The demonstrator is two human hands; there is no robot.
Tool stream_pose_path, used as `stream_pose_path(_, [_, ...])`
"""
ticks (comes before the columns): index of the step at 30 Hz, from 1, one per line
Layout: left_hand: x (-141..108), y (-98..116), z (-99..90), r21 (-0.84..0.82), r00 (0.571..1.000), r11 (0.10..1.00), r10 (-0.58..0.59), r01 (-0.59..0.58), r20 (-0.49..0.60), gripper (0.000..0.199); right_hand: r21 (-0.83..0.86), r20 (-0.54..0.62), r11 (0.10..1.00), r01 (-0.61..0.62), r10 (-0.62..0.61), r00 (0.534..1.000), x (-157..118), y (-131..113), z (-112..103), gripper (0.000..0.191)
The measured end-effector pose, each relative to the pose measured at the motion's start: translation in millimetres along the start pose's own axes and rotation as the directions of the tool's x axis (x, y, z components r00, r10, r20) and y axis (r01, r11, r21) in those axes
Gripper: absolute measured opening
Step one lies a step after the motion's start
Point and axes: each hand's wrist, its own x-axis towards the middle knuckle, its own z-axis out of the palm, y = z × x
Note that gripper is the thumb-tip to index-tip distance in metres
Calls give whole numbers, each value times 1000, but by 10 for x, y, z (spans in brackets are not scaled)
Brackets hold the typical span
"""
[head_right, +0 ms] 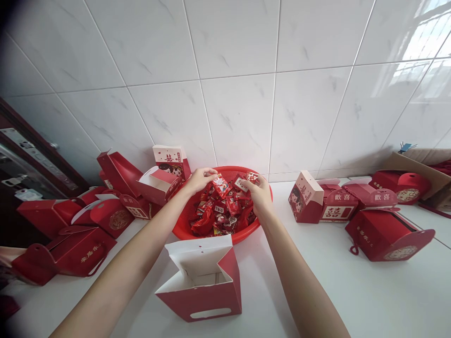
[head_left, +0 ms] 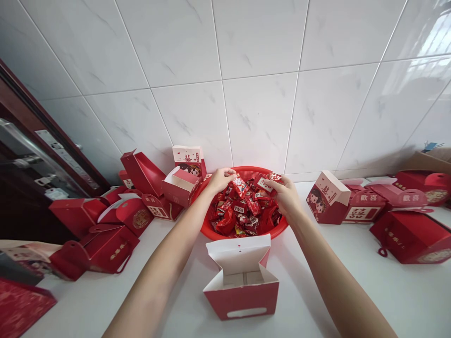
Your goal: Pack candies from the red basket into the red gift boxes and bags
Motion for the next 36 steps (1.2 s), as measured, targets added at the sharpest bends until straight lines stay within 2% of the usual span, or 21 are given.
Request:
stream_pose_path(7, [-57,62,-41,138,999,990,22,-15,-47,8,-3,8,1000,8,-8,1000,-1,-10,-2,26])
stream_pose_path(9, [-86,110,-35,139,998,988,60,-63,24,12,-2,6,1000,6,-6,1000,-7,-17,3,26])
stream_pose_path(10, [-101,135,-26,119,990,989,76,-90,123,15,0,5,1000,6,-6,1000,-8,-20,5,26])
stream_pose_path(11, [-116,157,-14,96,962,989,81,-110,260,18,2,5,1000,7,-7,1000,-10,-23,7,26])
stream_pose_path(12, [-131,174,-1,79,908,990,75,-118,413,20,4,4,1000,9,-9,1000,-10,-25,9,26])
stream_pose_path(14, [-159,189,21,87,758,991,23,-105,652,24,7,6,1000,14,-14,1000,-12,-30,13,24])
stream_pose_path(15, [-171,186,28,108,710,989,-8,-96,704,25,6,8,1000,15,-15,1000,-13,-32,15,23])
stream_pose_path(16, [-181,178,31,128,687,988,-32,-90,726,25,2,9,1000,13,-13,1000,-16,-35,17,22])
stream_pose_path(17, [-187,166,31,140,683,986,-43,-88,730,24,-3,6,1000,10,-10,1000,-19,-37,19,22])
stream_pose_path(21, [-168,118,10,130,708,985,-12,-112,706,16,0,-16,1000,9,-9,1000,-28,-44,26,21])
stream_pose_path(23, [-138,110,-1,43,764,992,61,-115,642,20,3,-17,1000,5,-5,1000,-27,-45,28,21])
stream_pose_path(26, [-94,122,-5,-172,875,981,163,-93,457,39,11,-15,1000,-3,3,1000,-15,-43,26,22])
stream_pose_path(28, [-80,140,2,-281,912,958,160,-52,378,48,21,-8,1000,-2,2,1000,-6,-38,20,23])
stream_pose_path(31, [-87,175,17,-401,917,916,130,35,377,52,31,18,999,15,-16,1000,3,-26,9,25])
stream_pose_path(36, [-116,225,23,-522,905,846,129,113,405,46,67,46,997,42,-45,998,13,-11,-5,28])
